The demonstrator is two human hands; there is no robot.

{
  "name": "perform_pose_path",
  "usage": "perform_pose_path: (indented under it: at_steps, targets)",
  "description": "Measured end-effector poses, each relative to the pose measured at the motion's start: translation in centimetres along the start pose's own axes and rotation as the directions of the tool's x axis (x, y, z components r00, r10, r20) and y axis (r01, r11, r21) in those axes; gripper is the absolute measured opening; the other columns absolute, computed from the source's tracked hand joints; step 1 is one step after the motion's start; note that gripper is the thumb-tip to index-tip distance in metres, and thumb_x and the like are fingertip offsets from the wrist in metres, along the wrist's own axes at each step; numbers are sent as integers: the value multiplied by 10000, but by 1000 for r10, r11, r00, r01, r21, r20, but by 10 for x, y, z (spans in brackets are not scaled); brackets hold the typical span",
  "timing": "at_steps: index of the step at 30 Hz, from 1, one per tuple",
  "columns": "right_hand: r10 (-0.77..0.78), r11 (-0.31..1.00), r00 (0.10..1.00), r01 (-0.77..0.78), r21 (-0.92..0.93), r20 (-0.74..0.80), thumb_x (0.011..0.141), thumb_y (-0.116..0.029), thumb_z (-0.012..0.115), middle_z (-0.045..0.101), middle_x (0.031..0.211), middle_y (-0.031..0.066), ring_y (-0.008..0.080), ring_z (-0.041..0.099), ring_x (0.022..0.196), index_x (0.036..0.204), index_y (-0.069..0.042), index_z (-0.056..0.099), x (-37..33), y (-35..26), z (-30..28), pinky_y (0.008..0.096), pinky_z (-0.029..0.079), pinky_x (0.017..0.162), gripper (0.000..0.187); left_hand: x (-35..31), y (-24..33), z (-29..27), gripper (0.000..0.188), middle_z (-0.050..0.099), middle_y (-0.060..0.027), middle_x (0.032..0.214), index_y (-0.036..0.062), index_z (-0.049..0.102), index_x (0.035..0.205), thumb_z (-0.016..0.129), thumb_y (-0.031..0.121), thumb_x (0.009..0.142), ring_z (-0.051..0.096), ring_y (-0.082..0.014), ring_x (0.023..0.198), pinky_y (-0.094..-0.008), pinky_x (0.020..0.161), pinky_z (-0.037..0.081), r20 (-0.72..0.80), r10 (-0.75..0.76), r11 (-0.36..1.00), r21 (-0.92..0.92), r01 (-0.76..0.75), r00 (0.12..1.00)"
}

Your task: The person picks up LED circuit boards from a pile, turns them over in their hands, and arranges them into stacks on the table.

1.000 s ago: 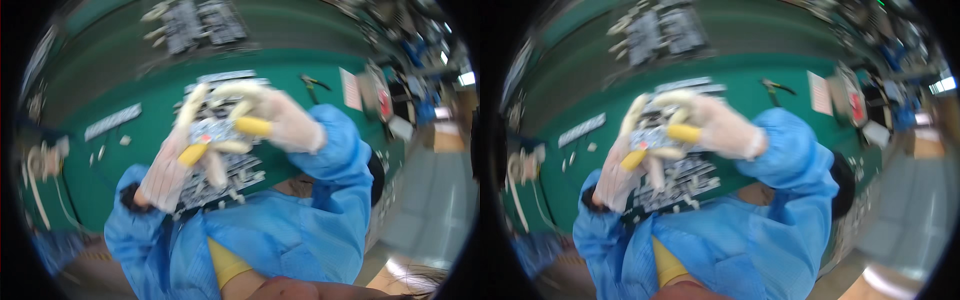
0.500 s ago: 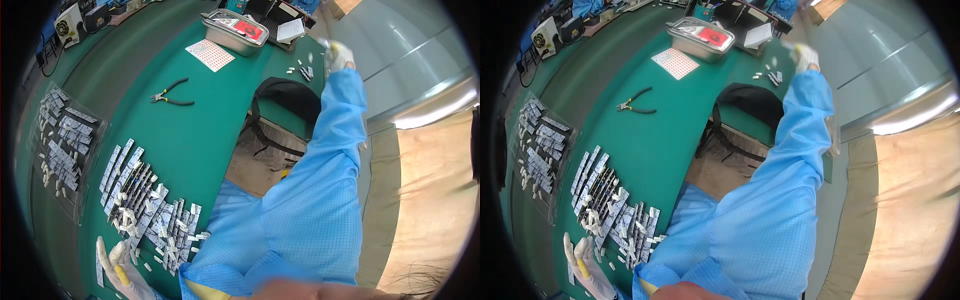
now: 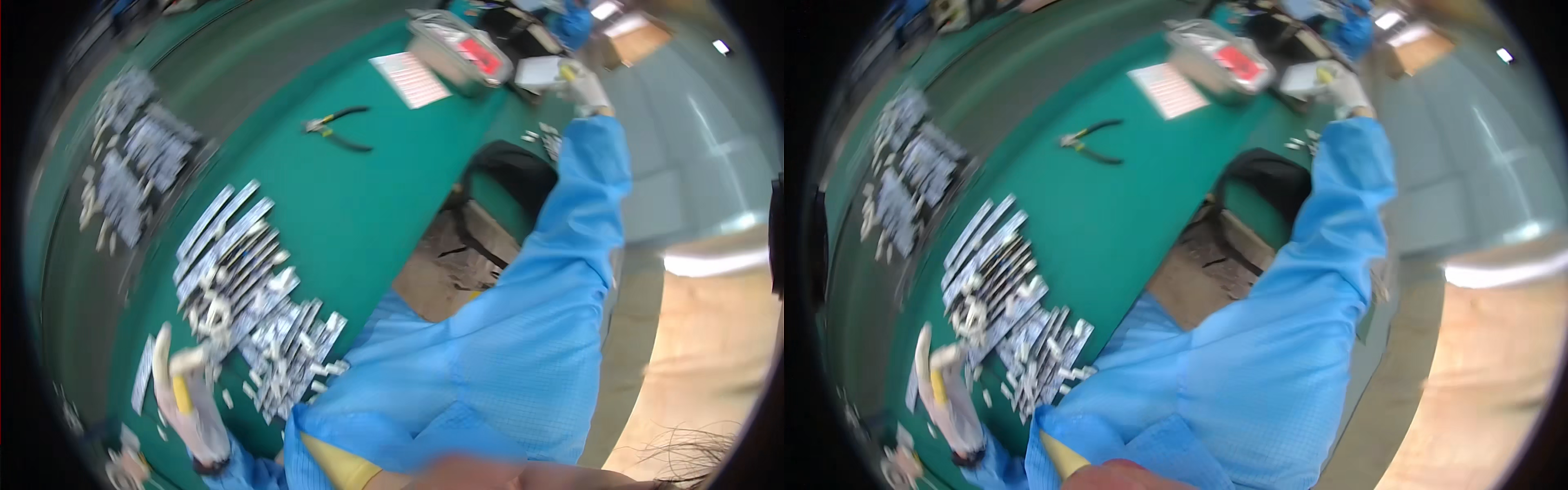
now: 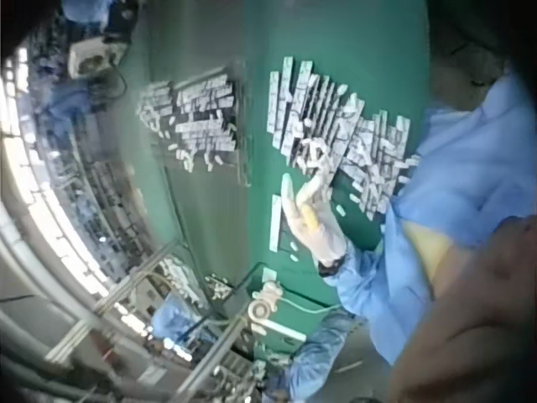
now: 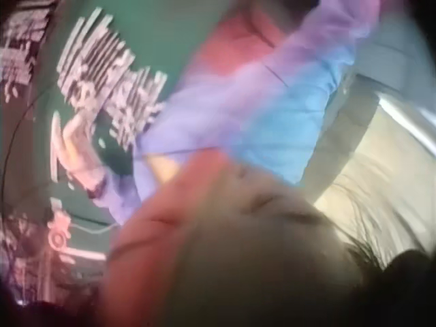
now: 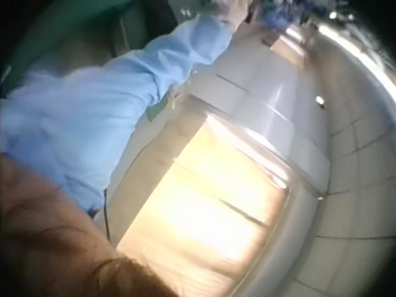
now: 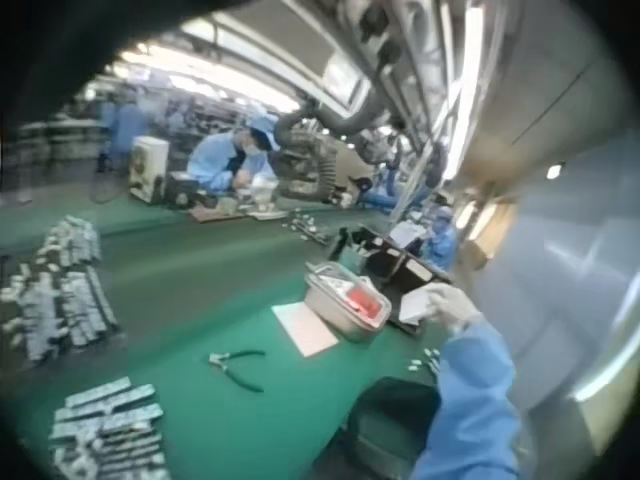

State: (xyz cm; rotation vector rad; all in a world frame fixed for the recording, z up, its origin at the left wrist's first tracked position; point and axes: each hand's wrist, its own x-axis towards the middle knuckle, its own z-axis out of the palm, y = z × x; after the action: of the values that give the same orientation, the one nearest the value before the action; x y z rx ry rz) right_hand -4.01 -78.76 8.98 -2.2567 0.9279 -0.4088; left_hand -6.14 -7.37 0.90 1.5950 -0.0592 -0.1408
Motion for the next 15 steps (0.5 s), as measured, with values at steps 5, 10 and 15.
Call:
perform_pose_path:
  at_steps: [5, 10, 15]
  targets:
    - [-604, 768, 474, 561, 309, 641, 928, -151, 585, 618, 1143, 72, 166, 597, 992, 1224, 2, 581, -108, -178, 138, 293, 478, 887, 333, 17, -14, 8, 569, 689, -100, 969, -81, 473, 1300, 548, 363, 952, 622, -172, 967, -308, 936, 437, 19, -4, 1000, -31, 5, 1000]
    - [-798, 258, 100, 948, 186, 595, 856, -207, 649, 668, 1016, 112, 326, 623, 947, 1042, -115, 666, -185, -219, 313, 392, 493, 836, 208, 14, 5, 4, 593, 710, -110, 950, -64, 523, 1252, 505, 453, 963, 643, -182, 974, -304, 914, 470, 149, -11, 987, 159, -13, 989]
    - [-849, 206, 108, 969, 137, 517, 827, -115, 654, 641, 981, 122, 314, 636, 915, 1015, -78, 662, -203, -229, 403, 390, 512, 788, 192, 12, -16, -3, 513, 697, -126, 902, -27, 520, 1262, 508, 392, 967, 671, -194, 791, -274, 726, 508, 105, -31, 993, -109, 42, 994]
